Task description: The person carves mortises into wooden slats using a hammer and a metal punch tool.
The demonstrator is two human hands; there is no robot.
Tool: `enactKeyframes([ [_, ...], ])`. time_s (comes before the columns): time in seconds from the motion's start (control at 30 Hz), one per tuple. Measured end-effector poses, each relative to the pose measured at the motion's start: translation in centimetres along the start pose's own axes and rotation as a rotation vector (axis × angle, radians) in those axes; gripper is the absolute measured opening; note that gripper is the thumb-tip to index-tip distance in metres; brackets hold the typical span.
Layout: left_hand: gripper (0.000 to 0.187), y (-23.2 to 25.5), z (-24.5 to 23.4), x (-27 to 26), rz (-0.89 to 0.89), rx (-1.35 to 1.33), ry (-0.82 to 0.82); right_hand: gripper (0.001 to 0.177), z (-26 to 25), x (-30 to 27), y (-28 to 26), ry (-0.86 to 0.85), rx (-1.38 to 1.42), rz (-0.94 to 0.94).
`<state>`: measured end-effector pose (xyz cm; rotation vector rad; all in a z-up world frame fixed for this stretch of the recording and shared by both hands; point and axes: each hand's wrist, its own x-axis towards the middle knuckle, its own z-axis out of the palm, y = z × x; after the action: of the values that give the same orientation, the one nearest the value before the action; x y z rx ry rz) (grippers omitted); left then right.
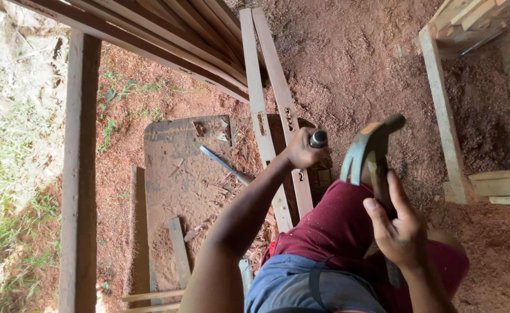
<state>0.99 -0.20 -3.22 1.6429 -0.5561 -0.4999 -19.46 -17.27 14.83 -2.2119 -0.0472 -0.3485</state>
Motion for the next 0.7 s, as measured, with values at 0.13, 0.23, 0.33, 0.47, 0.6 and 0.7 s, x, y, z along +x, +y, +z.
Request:
enactKeyframes([
  [0.13,0.018,-0.3,0.9,-0.1,0.082,-0.083,-0.016,0.058,1.5,1.7,0.0,-0.01,-0.096,-0.051],
  [0.23,0.028,0.1,0.5,0.0,0.202,-0.176,-0.066,0.061,2.3,2.7,0.1,-0.181,-0.101,-0.03],
  [0.33,0.033,0.6,0.3,-0.5,0.236,-0.178,-0.09,0.063,1.7,3.1,-1.4,-0.246,-0.14,0.103],
  [0.47,0.03,-2.1,0.4,-0.4,0.287,-0.185,-0.067,0.06,1.5,3.4,-3.1,-0.033,-0.21,-0.202],
  [0.6,0.036,-2.1,0.1,-0.9,0.382,-0.056,-0.024,0.064,2.9,3.6,-1.8,-0.3,-0.321,0.112],
  [0.7,0.039,3.4,-0.8,-1.9,0.247,-0.047,0.017,0.061,2.0,3.5,-2.8,-0.226,-0.195,0.024],
])
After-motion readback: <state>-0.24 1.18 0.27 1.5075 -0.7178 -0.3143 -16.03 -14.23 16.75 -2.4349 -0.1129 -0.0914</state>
